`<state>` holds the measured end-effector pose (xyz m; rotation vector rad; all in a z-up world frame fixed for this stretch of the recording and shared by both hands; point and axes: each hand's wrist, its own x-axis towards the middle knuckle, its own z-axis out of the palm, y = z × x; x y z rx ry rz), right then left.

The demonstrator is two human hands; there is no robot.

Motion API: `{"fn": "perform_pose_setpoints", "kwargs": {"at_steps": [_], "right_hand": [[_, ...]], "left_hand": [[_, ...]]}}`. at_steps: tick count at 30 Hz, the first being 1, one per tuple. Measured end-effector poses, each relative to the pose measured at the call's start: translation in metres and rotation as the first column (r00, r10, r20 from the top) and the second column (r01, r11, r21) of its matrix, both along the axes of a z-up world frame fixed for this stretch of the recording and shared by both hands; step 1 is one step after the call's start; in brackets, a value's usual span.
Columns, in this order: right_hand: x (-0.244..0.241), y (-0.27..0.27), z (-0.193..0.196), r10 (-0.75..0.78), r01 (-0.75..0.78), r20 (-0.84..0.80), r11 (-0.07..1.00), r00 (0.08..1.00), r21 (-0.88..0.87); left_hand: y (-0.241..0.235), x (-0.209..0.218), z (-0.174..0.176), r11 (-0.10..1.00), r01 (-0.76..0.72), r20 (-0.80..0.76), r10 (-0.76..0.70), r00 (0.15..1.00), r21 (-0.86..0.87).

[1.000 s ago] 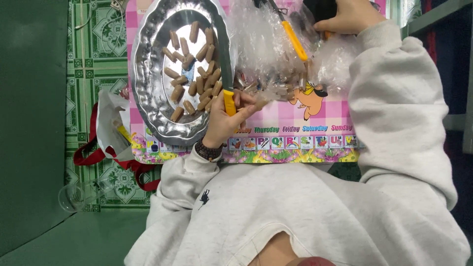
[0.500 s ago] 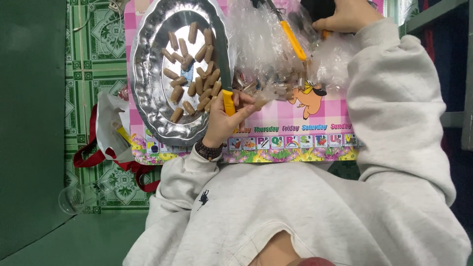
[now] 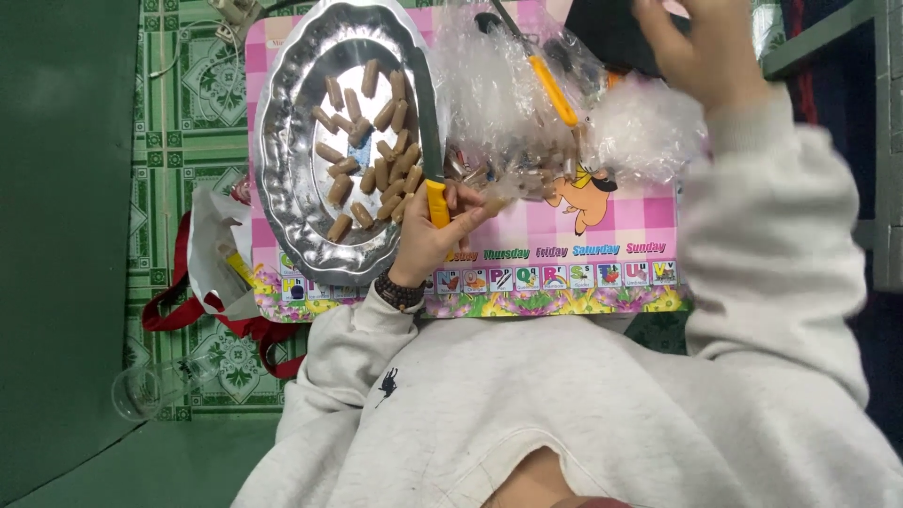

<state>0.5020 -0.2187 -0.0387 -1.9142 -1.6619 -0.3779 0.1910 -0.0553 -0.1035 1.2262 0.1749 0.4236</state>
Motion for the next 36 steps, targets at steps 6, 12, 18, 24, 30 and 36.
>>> {"fn": "perform_pose_setpoints", "kwargs": {"at_steps": [6,12,18,24,30,36], "right_hand": [[-0.179,-0.045,0.096,0.588,-0.589,0.099,0.808,0.802,-0.031],[-0.198,-0.098,0.056,0.420,-0.424,0.065,0.882,0.905,0.206],[-0.189,-0.055,0.016,0.228,-0.182,-0.049,0.874,0.972,0.451],[-0.163,0.018,-0.024,0.193,-0.055,-0.628,0.971,0.754,0.232],[-0.151,0.024,-0.046,0.304,-0.145,-0.900,0.952,0.313,0.271],[-0.160,0.022,-0.042,0.306,-0.188,-0.941,0.925,-0.145,0.329]], "left_hand": [[-0.002,0.004,-0.011,1.000,0.008,-0.005,-0.008,1.000,-0.014],[-0.004,0.003,-0.016,1.000,-0.009,0.067,0.008,0.998,0.011],[-0.003,0.006,-0.024,0.999,-0.030,0.100,0.028,0.995,0.021],[-0.012,0.019,-0.013,0.988,-0.120,0.162,0.104,0.981,0.092],[-0.009,0.021,-0.011,0.991,-0.119,0.133,0.110,0.985,0.058],[-0.004,0.016,-0.017,0.973,-0.224,0.171,0.211,0.962,0.062]]}}
